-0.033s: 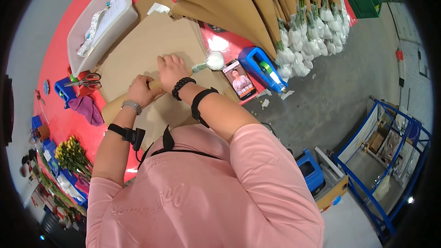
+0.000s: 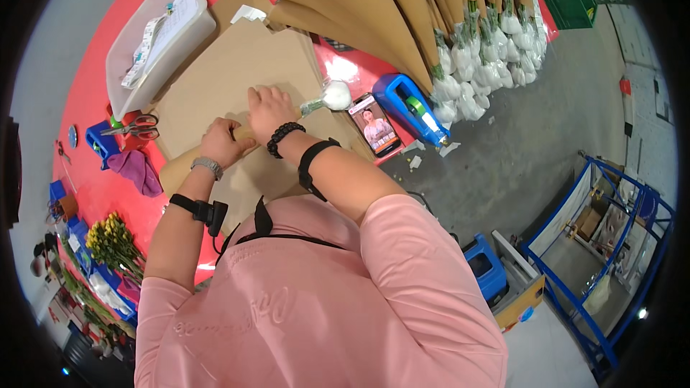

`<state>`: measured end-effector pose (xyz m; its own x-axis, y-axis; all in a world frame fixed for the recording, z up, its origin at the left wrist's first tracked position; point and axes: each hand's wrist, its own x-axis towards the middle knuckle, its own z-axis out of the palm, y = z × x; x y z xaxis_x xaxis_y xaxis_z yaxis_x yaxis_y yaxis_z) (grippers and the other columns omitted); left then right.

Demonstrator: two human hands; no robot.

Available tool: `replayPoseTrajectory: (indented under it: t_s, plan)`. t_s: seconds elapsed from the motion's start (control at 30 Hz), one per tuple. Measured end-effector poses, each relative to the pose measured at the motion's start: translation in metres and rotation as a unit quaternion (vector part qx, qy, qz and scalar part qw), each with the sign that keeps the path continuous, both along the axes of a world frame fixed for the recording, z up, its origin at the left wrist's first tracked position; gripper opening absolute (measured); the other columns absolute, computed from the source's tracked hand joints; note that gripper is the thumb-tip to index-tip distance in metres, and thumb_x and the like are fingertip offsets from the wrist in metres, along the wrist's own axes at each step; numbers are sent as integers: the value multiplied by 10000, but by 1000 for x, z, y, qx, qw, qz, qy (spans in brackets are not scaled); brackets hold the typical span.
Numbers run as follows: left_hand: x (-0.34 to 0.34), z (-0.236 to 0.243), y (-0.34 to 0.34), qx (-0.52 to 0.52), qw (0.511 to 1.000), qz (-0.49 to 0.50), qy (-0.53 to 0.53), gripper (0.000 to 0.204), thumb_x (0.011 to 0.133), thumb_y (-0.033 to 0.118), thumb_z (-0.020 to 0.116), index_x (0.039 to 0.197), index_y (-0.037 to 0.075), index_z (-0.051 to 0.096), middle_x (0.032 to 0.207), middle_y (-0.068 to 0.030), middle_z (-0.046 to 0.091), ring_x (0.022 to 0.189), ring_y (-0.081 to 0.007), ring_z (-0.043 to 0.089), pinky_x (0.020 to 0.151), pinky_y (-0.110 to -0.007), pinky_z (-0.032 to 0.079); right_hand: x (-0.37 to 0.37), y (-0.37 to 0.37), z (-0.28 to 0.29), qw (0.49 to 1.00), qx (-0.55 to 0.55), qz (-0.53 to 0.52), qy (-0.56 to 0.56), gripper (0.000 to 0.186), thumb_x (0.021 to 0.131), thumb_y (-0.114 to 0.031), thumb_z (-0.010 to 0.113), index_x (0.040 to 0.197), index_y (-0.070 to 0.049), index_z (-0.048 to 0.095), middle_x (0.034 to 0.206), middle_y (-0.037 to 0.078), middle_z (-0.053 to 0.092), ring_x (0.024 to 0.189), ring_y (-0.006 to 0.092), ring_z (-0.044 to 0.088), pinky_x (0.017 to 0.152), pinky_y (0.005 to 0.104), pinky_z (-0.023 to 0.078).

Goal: The person arranges yellow roses into a bouquet, trims the stems with shears, and wraps the stems in brown paper. They then use a wooden mallet to compact the wrapped base before placing the finished bouquet aside.

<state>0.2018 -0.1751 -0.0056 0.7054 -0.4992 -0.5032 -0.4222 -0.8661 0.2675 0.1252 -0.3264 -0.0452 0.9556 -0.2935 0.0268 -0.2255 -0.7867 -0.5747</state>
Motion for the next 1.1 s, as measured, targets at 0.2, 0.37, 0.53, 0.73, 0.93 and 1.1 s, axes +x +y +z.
replayPoseTrajectory:
  t_s: [0.2, 0.37, 0.53, 0.73, 0.93, 1.1]
  plan:
    - [-15, 4, -4, 25, 998, 6, -53, 687, 684, 464, 891, 1207, 79, 670, 1138, -131, 686, 1062, -307, 657, 942, -438, 499, 26, -2, 28, 960, 50, 2, 277, 301, 922, -200, 594, 1167, -59, 696, 1228, 156, 663, 1178, 312, 588, 1020, 437, 429]
    - [-23, 8, -2, 24, 997, 17, -72, 625, 720, 464, 863, 1213, 127, 680, 1167, -98, 681, 1124, -295, 634, 975, -440, 480, 18, 10, 16, 980, 17, -28, 195, 185, 900, -157, 601, 1000, -63, 726, 1046, 147, 707, 1063, 351, 635, 974, 467, 490]
    - [-28, 21, -14, 81, 996, 30, -22, 563, 779, 490, 824, 1235, 184, 700, 1276, -51, 640, 1280, -256, 542, 1070, -488, 393, -4, -20, 14, 987, 28, -33, 157, 197, 881, -193, 638, 977, -35, 706, 1096, 181, 671, 1076, 363, 631, 941, 473, 522]
    - [-34, 17, -10, 75, 996, 37, -35, 549, 782, 461, 830, 1234, 178, 699, 1270, -57, 635, 1263, -266, 547, 1073, -480, 376, 11, -18, 22, 989, 7, -83, 124, 295, 846, -256, 705, 1039, -33, 701, 1139, 193, 650, 1142, 353, 601, 973, 481, 496]
    - [-32, 17, -4, 22, 998, 43, -49, 691, 764, 400, 846, 1346, 125, 595, 1314, -95, 591, 1266, -294, 531, 1069, -476, 393, 33, -37, 31, 963, -10, -46, 264, 306, 848, -257, 746, 1048, -31, 699, 1180, 154, 671, 1181, 312, 600, 988, 451, 494]
    - [-29, 9, 3, -40, 995, 39, -84, 802, 752, 365, 854, 1424, 93, 508, 1381, -121, 526, 1316, -314, 489, 1096, -488, 389, 26, -51, 21, 973, 103, -33, 203, 201, 855, -224, 743, 987, -75, 721, 989, 133, 732, 1043, 323, 672, 926, 418, 531]
